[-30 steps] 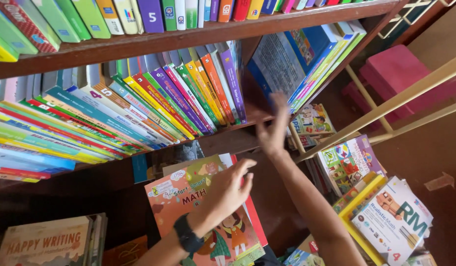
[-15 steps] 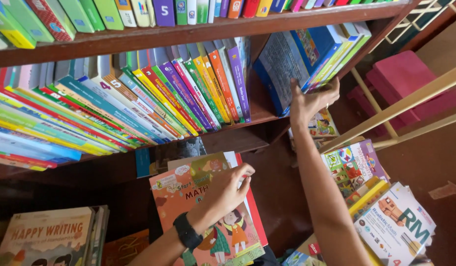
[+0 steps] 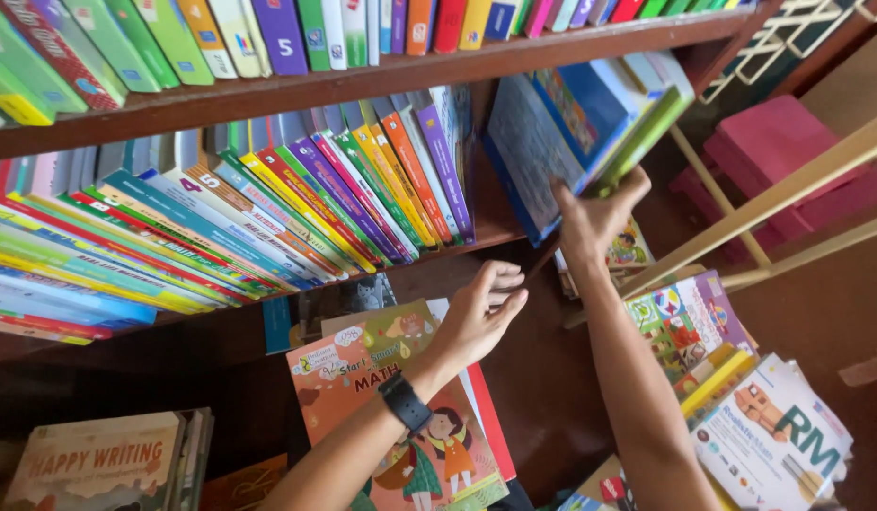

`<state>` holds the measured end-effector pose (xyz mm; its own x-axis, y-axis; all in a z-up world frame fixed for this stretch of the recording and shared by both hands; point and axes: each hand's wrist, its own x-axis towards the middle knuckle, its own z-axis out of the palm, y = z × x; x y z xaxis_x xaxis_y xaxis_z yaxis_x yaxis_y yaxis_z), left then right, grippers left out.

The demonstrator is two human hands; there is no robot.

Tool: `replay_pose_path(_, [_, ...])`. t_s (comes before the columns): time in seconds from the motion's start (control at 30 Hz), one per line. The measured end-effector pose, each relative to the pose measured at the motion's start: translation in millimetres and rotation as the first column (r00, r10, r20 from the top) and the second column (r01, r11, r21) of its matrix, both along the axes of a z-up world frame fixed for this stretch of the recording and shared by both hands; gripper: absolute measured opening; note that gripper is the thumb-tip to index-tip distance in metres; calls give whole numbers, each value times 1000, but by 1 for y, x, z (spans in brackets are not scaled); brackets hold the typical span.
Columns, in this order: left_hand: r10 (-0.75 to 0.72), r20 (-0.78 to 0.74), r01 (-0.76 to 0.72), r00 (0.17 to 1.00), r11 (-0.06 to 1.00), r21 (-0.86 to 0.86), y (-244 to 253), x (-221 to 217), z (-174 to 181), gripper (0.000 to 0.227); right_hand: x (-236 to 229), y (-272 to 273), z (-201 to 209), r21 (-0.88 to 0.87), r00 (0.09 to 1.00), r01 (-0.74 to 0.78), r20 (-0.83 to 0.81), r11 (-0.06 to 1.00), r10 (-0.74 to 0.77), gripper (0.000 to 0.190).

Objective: Organizing and sorting various textbooks on a low shelf and the floor.

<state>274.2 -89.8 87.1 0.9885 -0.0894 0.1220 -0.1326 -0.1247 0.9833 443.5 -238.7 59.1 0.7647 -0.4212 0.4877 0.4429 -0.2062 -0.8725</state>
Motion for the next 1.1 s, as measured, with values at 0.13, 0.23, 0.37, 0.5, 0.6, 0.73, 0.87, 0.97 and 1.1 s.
replay_pose_path(0.13, [-5,-83,-6,997,991,-131,-9,23,16,64,-32,-16,-6,-168,991,66,124,984,-45,71])
replay_pose_path(0.23, [53,-178,-67,983,995,-74,-29,88,8,83,-12,-31,-24,-229,973,-115,170,967,156,75])
replay_pose_path(0.37, [44,-113,-68,993,972,-225,-48,99,38,108,-36,-23,-2,-236,913,-384,50,893,406,91])
replay_pose_path(0.5, [112,-39,-117,993,970,-215,-20,136,-18,77,-30,-31,-2,-97,823,-563,-159,821,546,107])
replay_pose_path(0.6, [35,-281,-138,959,925,-355,-3,138,22,87,-11,-32,-7,-125,762,-647,-143,753,631,92])
replay_pose_path(0.73, [-11,-428,-266,903,771,-579,2,74,100,109,-13,-32,-31,-220,766,-635,-54,741,640,104])
replay_pose_path(0.87, [-19,155,44,988,987,-156,43,117,-25,83,-8,-28,-29,-439,890,-410,-1,800,456,97])
replay_pose_path(0.97, [-110,-161,19,981,875,-483,43,89,74,83,9,-34,-38,-228,946,-292,74,929,316,45])
replay_pose_path(1.1, [-11,-256,-82,967,933,-351,32,100,89,92,12,-29,-21,-166,961,-246,87,955,263,16])
